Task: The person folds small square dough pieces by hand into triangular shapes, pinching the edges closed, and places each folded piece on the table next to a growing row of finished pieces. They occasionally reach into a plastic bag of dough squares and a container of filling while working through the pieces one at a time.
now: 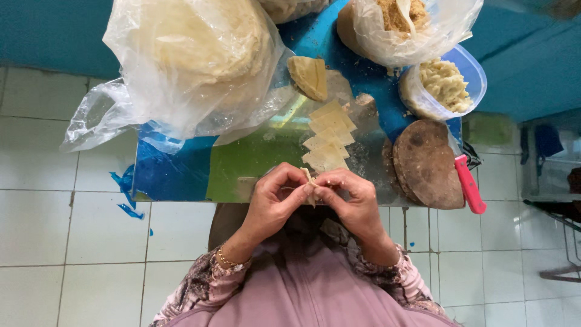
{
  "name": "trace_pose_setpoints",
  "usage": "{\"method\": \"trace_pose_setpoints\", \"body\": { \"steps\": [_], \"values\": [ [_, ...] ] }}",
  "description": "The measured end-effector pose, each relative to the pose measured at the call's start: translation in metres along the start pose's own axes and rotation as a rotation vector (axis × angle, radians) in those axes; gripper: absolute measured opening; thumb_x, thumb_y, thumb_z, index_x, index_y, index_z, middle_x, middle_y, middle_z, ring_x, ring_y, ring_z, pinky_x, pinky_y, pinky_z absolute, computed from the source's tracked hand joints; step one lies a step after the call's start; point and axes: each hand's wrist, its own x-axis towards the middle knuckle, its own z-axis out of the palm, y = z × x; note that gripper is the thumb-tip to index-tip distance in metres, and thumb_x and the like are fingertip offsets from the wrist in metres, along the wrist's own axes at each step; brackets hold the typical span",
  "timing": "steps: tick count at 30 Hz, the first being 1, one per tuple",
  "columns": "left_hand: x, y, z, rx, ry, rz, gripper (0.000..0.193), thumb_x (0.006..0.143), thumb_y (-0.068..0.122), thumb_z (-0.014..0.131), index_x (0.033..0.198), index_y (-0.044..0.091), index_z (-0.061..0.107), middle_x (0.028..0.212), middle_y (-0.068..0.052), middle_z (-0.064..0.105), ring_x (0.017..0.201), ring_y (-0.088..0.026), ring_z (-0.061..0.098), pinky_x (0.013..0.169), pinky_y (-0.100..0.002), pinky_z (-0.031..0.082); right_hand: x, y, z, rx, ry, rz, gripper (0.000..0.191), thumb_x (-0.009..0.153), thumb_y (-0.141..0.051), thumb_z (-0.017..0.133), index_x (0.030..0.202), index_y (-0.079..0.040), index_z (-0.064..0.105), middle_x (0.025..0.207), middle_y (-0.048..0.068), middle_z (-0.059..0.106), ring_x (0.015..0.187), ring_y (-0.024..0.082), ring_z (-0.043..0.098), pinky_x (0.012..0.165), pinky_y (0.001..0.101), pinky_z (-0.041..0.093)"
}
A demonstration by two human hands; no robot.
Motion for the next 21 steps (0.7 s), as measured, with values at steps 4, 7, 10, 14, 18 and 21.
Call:
{"method": "trace_pose_setpoints", "body": {
  "steps": [4, 7, 10, 14, 18, 21],
  "values": [
    [0.000, 0.000, -0.002, -0.214, -0.034, -0.104, 0.008, 0.101, 0.006, 0.067, 0.104, 0.001, 0.062, 0.102, 0.000, 0.063, 0.094, -0.005, 0.063, 0.084, -0.023, 0.055, -0.003, 0.020, -0.006, 0.474, -0.054, 0.310, 0.014, 0.100, -0.005, 0.071, 0.110, 0.004, 0.072, 0.105, 0.007, 0.072, 0.091, 0.011, 0.067, 0.079, 0.0258, 0.055],
    [0.001, -0.001, -0.005, -0.228, -0.043, -0.042, 0.007, 0.102, 0.006, 0.066, 0.104, 0.001, 0.061, 0.108, 0.000, 0.063, 0.098, -0.005, 0.061, 0.089, -0.023, 0.053, -0.003, 0.035, -0.007, 0.717, -0.048, 0.438, 0.017, 0.097, -0.004, 0.071, 0.113, 0.002, 0.068, 0.100, 0.008, 0.072, 0.085, 0.013, 0.067, 0.073, 0.0266, 0.055],
    [0.000, -0.003, -0.006, -0.246, -0.050, -0.050, 0.007, 0.101, 0.005, 0.066, 0.104, 0.001, 0.061, 0.106, 0.001, 0.063, 0.098, -0.006, 0.060, 0.089, -0.024, 0.052, -0.002, 0.040, -0.006, 0.829, -0.070, 0.438, 0.017, 0.097, -0.005, 0.069, 0.114, -0.001, 0.066, 0.101, 0.007, 0.071, 0.085, 0.013, 0.068, 0.072, 0.0270, 0.056],
    [-0.001, -0.005, -0.007, -0.289, 0.018, -0.116, 0.007, 0.100, 0.003, 0.065, 0.104, 0.001, 0.061, 0.100, -0.001, 0.065, 0.092, -0.008, 0.062, 0.085, -0.026, 0.054, -0.002, 0.035, -0.006, 0.980, -0.072, 0.458, 0.016, 0.098, -0.004, 0.066, 0.114, -0.004, 0.063, 0.101, 0.007, 0.070, 0.081, 0.015, 0.069, 0.070, 0.0276, 0.056],
    [-0.003, -0.004, -0.016, -0.386, 0.069, -0.077, 0.005, 0.099, 0.003, 0.064, 0.102, 0.002, 0.060, 0.099, -0.001, 0.067, 0.092, -0.009, 0.067, 0.086, -0.028, 0.058, 0.000, 0.032, -0.015, 1.108, 0.046, 0.453, 0.016, 0.102, -0.002, 0.064, 0.118, -0.003, 0.063, 0.101, 0.006, 0.068, 0.080, 0.014, 0.067, 0.073, 0.0284, 0.057],
    [-0.005, -0.003, -0.026, -0.332, 0.125, -0.048, 0.005, 0.101, 0.003, 0.064, 0.104, 0.002, 0.061, 0.101, -0.001, 0.066, 0.092, -0.008, 0.064, 0.086, -0.026, 0.054, 0.005, 0.029, -0.027, 1.099, 0.256, 0.435, 0.017, 0.099, -0.001, 0.063, 0.115, -0.004, 0.062, 0.106, 0.006, 0.071, 0.086, 0.014, 0.070, 0.072, 0.0265, 0.056]
  ]
}}
